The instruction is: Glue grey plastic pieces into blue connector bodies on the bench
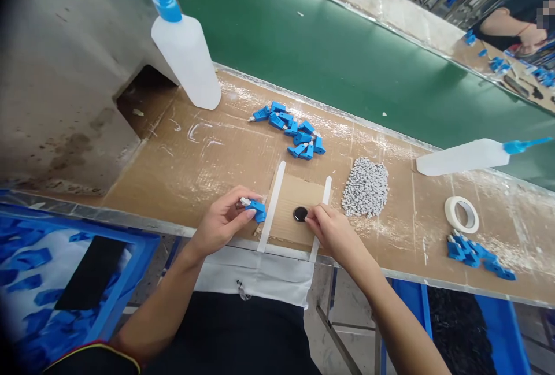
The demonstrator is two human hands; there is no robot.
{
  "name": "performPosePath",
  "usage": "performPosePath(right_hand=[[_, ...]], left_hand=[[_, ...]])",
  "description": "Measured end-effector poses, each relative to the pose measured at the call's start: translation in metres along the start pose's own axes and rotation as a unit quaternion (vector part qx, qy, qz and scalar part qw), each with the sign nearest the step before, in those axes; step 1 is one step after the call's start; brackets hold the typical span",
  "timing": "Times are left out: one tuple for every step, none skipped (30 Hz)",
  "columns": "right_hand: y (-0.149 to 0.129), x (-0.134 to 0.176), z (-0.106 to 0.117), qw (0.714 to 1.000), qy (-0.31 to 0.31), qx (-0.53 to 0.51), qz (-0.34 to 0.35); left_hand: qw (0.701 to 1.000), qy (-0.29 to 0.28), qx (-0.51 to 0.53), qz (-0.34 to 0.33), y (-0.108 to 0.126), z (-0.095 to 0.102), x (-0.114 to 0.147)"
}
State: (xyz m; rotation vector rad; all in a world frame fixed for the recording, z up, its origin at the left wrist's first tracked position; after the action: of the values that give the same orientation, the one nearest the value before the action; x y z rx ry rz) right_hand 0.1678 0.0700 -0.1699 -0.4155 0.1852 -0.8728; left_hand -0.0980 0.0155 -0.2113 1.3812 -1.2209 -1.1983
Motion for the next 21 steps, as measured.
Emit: performPosePath(right_hand=[[0.0000, -0.0006, 0.0003, 1.000, -0.003, 0.000, 0.000], [-0.0001, -0.0012, 0.0007, 1.000, -0.006, 0.000, 0.001], [-0.0004, -0.0018, 0.0011, 1.000, -0.008, 0.001, 0.004], [-0.0008, -0.0024, 0.0015, 1.000, -0.009, 0.003, 0.006], [-0.0014, -0.0028, 0.0018, 1.000, -0.009, 0.007, 0.008], [-0.0022, -0.0032, 0.0019, 1.000, -0.008, 0.011, 0.009], [-0.0030, -0.0035, 0.0020, 1.000, -0.008, 0.015, 0.011], [-0.0038, -0.0038, 0.0020, 1.000, -0.008, 0.019, 0.012], [-0.0044, -0.0040, 0.0019, 1.000, -0.008, 0.022, 0.013], [-0.0049, -0.0041, 0.0019, 1.000, -0.007, 0.024, 0.014], [-0.0052, -0.0042, 0.0018, 1.000, -0.007, 0.025, 0.016], [-0.0053, -0.0043, 0.0017, 0.999, -0.006, 0.026, 0.018], [-0.0052, -0.0042, 0.0016, 0.999, -0.005, 0.028, 0.019], [-0.0050, -0.0042, 0.0015, 0.999, -0.006, 0.030, 0.019], [-0.0048, -0.0042, 0.0014, 0.999, -0.006, 0.032, 0.018], [-0.0046, -0.0043, 0.0014, 0.999, -0.008, 0.035, 0.015], [-0.0045, -0.0045, 0.0013, 0.999, -0.012, 0.037, 0.011], [-0.0046, -0.0049, 0.0013, 0.999, -0.017, 0.039, 0.007], [-0.0047, -0.0055, 0.0013, 0.999, -0.023, 0.040, 0.002], [-0.0050, -0.0061, 0.0014, 0.999, -0.027, 0.040, -0.002], [-0.0054, -0.0068, 0.0018, 0.999, -0.031, 0.040, -0.005]], left_hand=[[1.000, -0.001, -0.002, 0.002, -0.0002, 0.0003, 0.0002], [1.000, -0.001, -0.003, 0.005, -0.0003, 0.0006, 0.0004], [1.000, -0.001, -0.004, 0.008, -0.0003, 0.0008, 0.0007], [1.000, -0.001, -0.003, 0.010, -0.0002, 0.0009, 0.0009], [1.000, -0.002, -0.001, 0.013, -0.0001, 0.0009, 0.0012], [1.000, -0.002, 0.003, 0.016, 0.0002, 0.0009, 0.0014], [1.000, -0.003, 0.007, 0.018, 0.0006, 0.0007, 0.0016], [1.000, -0.003, 0.010, 0.020, 0.0010, 0.0006, 0.0017], [1.000, -0.004, 0.012, 0.021, 0.0014, 0.0005, 0.0017], [1.000, -0.005, 0.012, 0.022, 0.0019, 0.0005, 0.0017], [1.000, -0.007, 0.010, 0.023, 0.0023, 0.0005, 0.0016], [1.000, -0.008, 0.009, 0.023, 0.0027, 0.0006, 0.0015], [1.000, -0.008, 0.008, 0.023, 0.0029, 0.0008, 0.0015], [1.000, -0.008, 0.009, 0.022, 0.0030, 0.0009, 0.0015], [1.000, -0.008, 0.010, 0.022, 0.0030, 0.0010, 0.0015], [1.000, -0.009, 0.012, 0.023, 0.0028, 0.0010, 0.0016], [1.000, -0.009, 0.014, 0.025, 0.0025, 0.0010, 0.0018], [0.999, -0.010, 0.016, 0.026, 0.0022, 0.0010, 0.0020], [0.999, -0.012, 0.017, 0.028, 0.0018, 0.0010, 0.0022], [0.999, -0.012, 0.019, 0.029, 0.0015, 0.0009, 0.0024], [0.999, -0.013, 0.022, 0.030, 0.0011, 0.0009, 0.0026]])
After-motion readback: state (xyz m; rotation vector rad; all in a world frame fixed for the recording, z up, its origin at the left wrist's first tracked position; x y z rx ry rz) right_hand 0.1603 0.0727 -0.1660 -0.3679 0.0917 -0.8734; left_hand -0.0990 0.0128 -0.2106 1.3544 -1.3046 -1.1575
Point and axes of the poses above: each hand's wrist, its own x-axis away from the middle knuckle, its own z-axis out of the back of the hand, y = z × x, the point moved 1 cm from there along -x, towards the middle knuckle, and after that the axes turned 5 degrees about y, right-handed, at the moved point
